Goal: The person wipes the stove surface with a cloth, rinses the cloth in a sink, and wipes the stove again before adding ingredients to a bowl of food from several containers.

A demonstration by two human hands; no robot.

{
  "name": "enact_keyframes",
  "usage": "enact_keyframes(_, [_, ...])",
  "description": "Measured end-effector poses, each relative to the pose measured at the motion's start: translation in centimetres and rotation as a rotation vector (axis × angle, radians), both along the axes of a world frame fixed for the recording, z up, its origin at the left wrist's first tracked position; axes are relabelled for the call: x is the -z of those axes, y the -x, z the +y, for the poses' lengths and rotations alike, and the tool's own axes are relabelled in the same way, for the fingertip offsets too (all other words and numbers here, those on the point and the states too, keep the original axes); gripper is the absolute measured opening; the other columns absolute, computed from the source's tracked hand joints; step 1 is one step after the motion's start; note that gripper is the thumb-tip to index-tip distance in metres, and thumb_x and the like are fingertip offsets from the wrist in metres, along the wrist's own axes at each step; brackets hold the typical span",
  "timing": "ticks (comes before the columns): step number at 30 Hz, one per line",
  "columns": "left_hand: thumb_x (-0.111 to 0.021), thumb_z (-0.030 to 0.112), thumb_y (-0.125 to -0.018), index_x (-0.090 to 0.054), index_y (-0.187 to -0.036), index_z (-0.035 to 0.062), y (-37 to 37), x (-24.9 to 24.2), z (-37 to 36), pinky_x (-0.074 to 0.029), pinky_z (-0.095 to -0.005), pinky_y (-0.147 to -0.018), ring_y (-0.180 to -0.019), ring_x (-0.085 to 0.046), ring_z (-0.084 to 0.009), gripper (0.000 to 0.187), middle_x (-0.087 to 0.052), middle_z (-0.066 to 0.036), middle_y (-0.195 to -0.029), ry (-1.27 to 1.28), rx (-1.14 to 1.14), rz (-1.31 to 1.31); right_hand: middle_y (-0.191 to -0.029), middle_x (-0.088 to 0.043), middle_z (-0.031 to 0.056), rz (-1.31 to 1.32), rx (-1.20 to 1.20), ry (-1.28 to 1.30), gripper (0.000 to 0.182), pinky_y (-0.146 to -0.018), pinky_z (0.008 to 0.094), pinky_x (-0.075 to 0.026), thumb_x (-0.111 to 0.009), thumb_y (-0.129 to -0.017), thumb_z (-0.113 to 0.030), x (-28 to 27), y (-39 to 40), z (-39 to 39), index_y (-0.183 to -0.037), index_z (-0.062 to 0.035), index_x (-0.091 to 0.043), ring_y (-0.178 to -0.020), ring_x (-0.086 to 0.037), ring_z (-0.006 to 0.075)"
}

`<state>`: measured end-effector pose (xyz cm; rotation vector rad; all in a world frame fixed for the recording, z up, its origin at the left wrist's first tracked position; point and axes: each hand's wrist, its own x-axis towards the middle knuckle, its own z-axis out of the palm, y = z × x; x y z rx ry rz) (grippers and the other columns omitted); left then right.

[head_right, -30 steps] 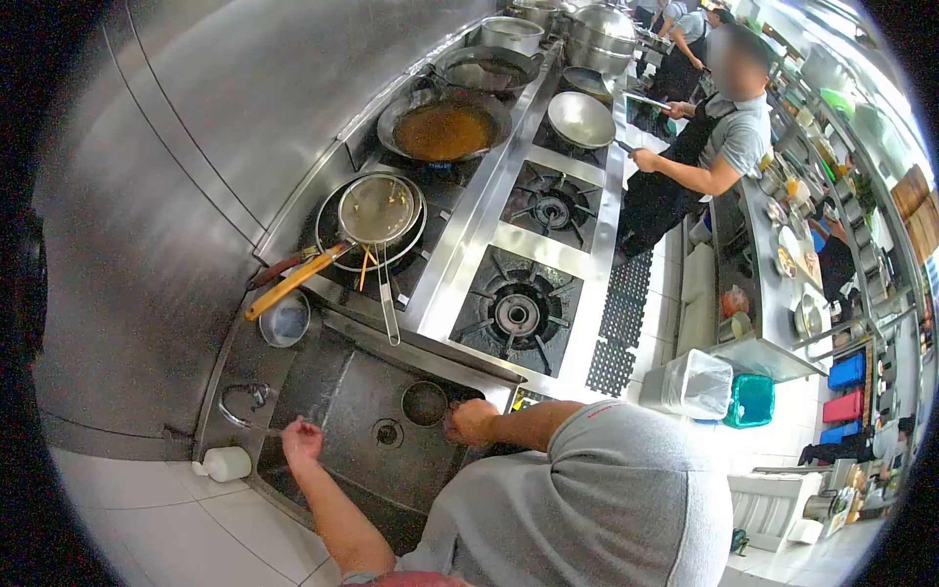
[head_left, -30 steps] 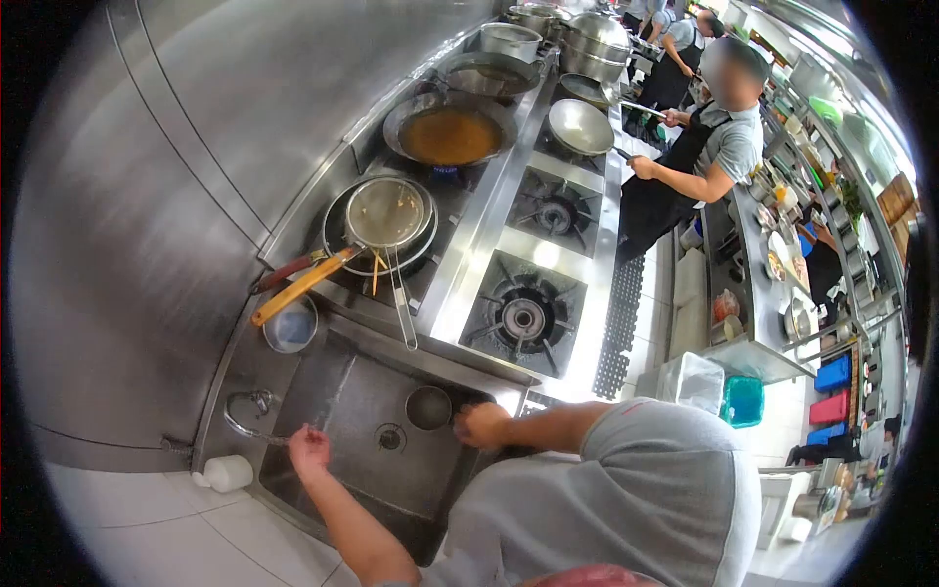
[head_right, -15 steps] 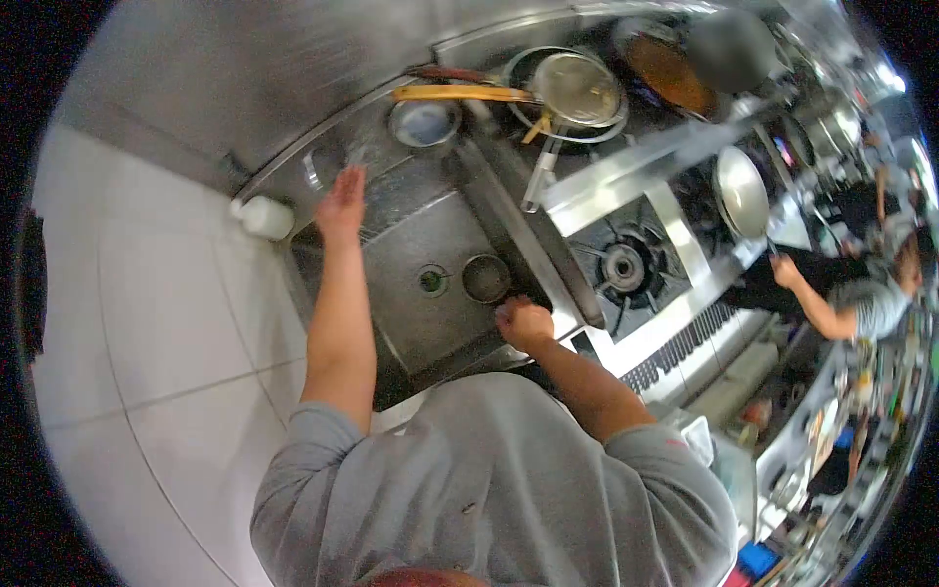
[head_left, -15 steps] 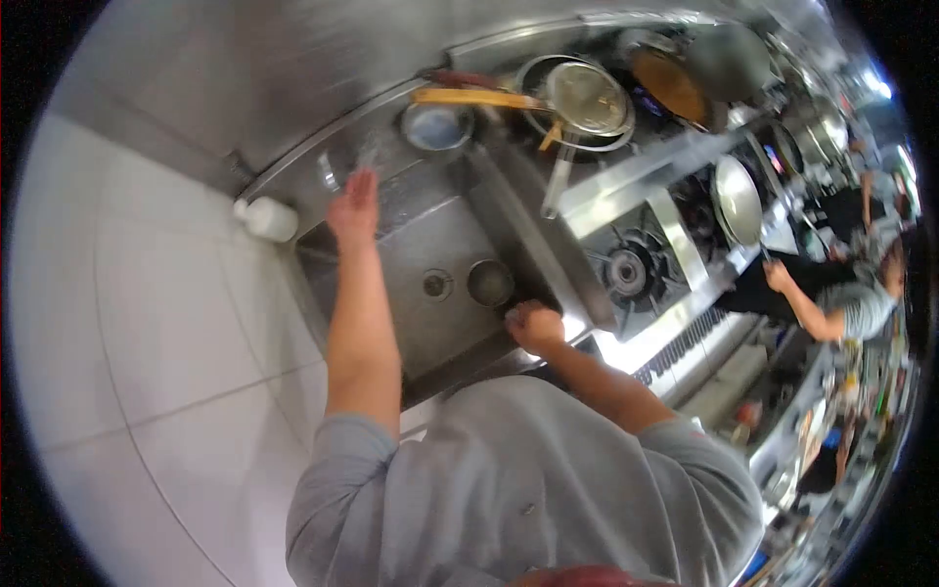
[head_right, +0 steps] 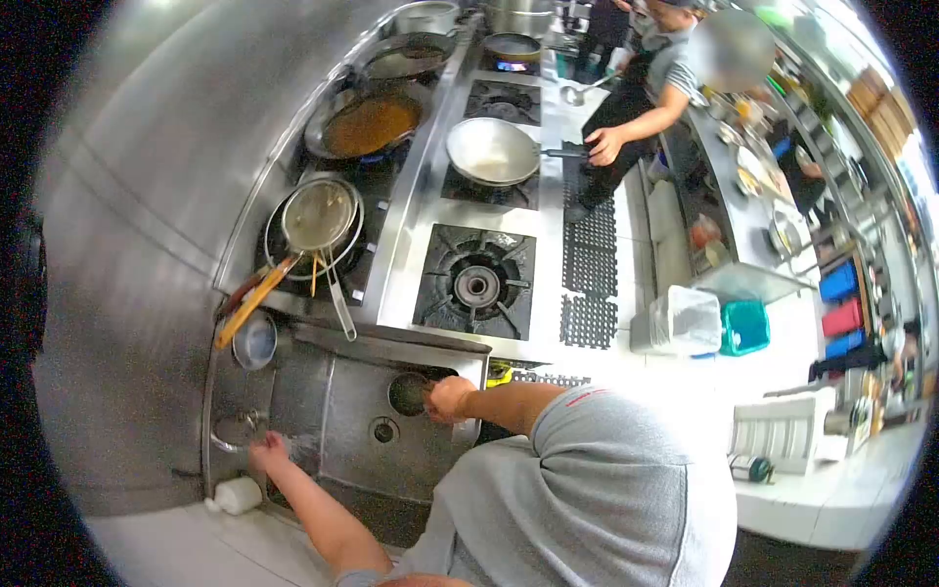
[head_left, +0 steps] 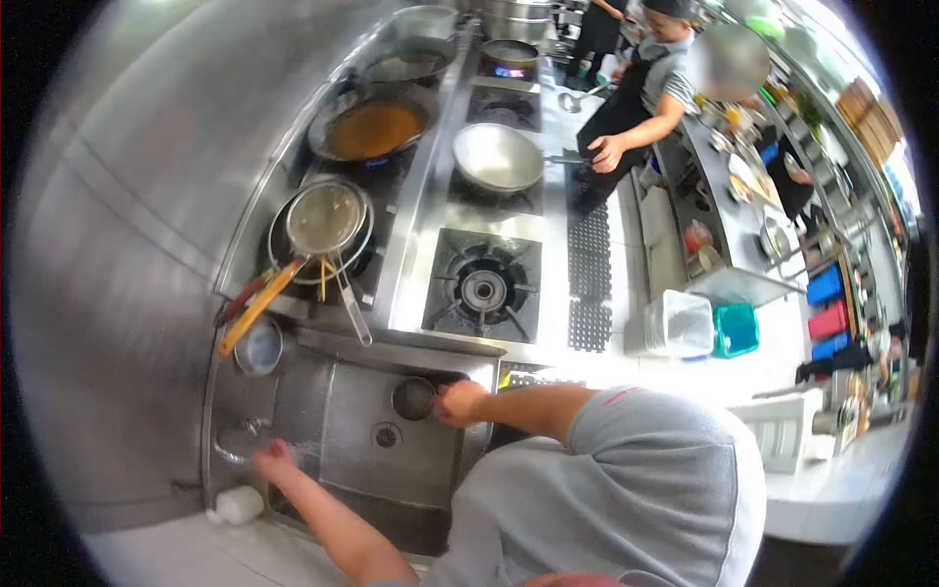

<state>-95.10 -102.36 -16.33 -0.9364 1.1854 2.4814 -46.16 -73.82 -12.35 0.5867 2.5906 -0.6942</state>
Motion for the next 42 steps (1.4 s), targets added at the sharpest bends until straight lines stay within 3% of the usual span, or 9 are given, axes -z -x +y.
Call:
enact_keyframes(7, [-0.058,0.024,-0.098,-0.059,-0.127,0.0031,-1.5,-4.0,3.2,-0.052,-0.0435,-0.089,-0.105,-0.061,-0.0291,0.036,-0.062,-0.016,-0.12,0.634,0.3,0.321,-0.092,-0.075,0.0181,0.192,0.075,-0.031,0.036,-0.075,0.0529,-0.06,-0.061,-0.092,-0.039,-1.5,-1.2,0.1,-0.091,-0.006,-0.076,-0.086,-0.074,0.0393])
enact_keyframes(15, [-0.059,0.025,-0.099,-0.059,-0.134,0.0067,-8.0,-8.6,3.1,-0.052,-0.0449,-0.094,-0.11,-0.06,-0.0253,0.04,-0.061,-0.013,-0.123,0.507,0.236,0.214,-0.093,-0.076,0.0183,0.114,0.113,0.067,0.027,-0.077,0.05,-0.061,-0.064,-0.088,-0.029,-1.3,1.1,-0.3,-0.088,-0.0052,-0.076,-0.088,-0.075,0.0364])
enact_keyframes(17, [-0.059,0.026,-0.1,-0.059,-0.137,0.0083,-8.1,-6.9,1.2,-0.052,-0.0453,-0.094,-0.112,-0.06,-0.0249,0.041,-0.061,-0.012,-0.125,0.424,0.279,0.183,-0.102,-0.077,0.0199,0.162,0.215,0.521,0.023,-0.086,0.0498,-0.06,-0.067,-0.081,-0.022,-0.4,4.6,-0.1,-0.095,-0.0075,-0.079,-0.096,-0.074,0.0396])
enact_keyframes(22, [-0.06,0.023,-0.101,-0.056,-0.145,0.0073,-17.9,-11.1,1.7,-0.053,-0.0407,-0.092,-0.112,-0.062,-0.0237,0.048,-0.06,-0.01,-0.138,0.398,1.074,0.259,-0.115,-0.076,0.0182,0.482,0.114,0.513,0.044,-0.096,0.0468,-0.056,-0.074,-0.068,-0.019,-6.4,14.9,-5.1,-0.111,-0.0074,-0.078,-0.111,-0.071,0.0369])
enact_keyframes(25, [-0.064,0.022,-0.099,-0.045,-0.158,0.0076,-18.4,-9.7,0.9,-0.052,-0.0437,-0.097,-0.118,-0.064,-0.0272,0.064,-0.063,-0.01,-0.141,0.306,1.155,0.39,-0.114,-0.076,0.0182,0.554,-0.091,0.657,0.045,-0.095,0.047,-0.057,-0.073,-0.068,-0.018,-8.2,21.7,-7.6,-0.111,-0.0055,-0.078,-0.11,-0.071,0.0378])
enact_keyframes(27, [-0.065,0.024,-0.101,-0.051,-0.152,0.0047,-17.0,-9.3,-0.3,-0.054,-0.0383,-0.092,-0.115,-0.065,-0.0256,0.056,-0.063,-0.009,-0.137,0.291,1.126,0.406,-0.11,-0.076,0.0185,0.549,-0.125,0.674,0.044,-0.093,0.0473,-0.057,-0.073,-0.068,-0.018,-9.5,24.8,-8.4,-0.11,-0.0054,-0.078,-0.108,-0.072,0.038])
enact_keyframes(30, [-0.069,0.026,-0.103,-0.065,-0.112,0.0027,-15.6,-11.8,-1.8,-0.05,-0.0294,-0.085,-0.098,-0.059,-0.014,0.025,-0.064,-0.005,-0.105,0.555,0.996,0.504,-0.104,-0.077,0.0191,0.59,-0.198,0.691,0.042,-0.09,0.0479,-0.058,-0.073,-0.068,-0.017,-8.4,29.1,-9.3,-0.108,-0.0056,-0.078,-0.103,-0.073,0.0382])
enact_keyframes(34, [-0.066,0.022,-0.105,-0.061,-0.106,0.0012,-12.0,-10.1,-4.4,-0.051,-0.0315,-0.085,-0.096,-0.059,-0.0142,0.022,-0.063,-0.005,-0.102,1.035,0.895,0.761,-0.099,-0.077,0.0188,0.541,-0.338,0.591,0.04,-0.087,0.0485,-0.059,-0.075,-0.069,-0.02,-7.9,32.0,-9.9,-0.107,-0.0069,-0.079,-0.099,-0.074,0.0382])
enact_keyframes(42, [-0.058,0.026,-0.107,-0.058,-0.119,-0.0031,-13.4,-11.9,-3.1,-0.051,-0.038,-0.092,-0.1,-0.061,-0.0208,0.031,-0.065,-0.01,-0.111,1.041,0.752,0.645,-0.097,-0.077,0.0175,0.4,-0.545,0.271,0.033,-0.08,0.0498,-0.059,-0.08,-0.071,-0.03,-10.2,33.7,-11.4,-0.096,-0.0097,-0.081,-0.094,-0.074,0.0399])
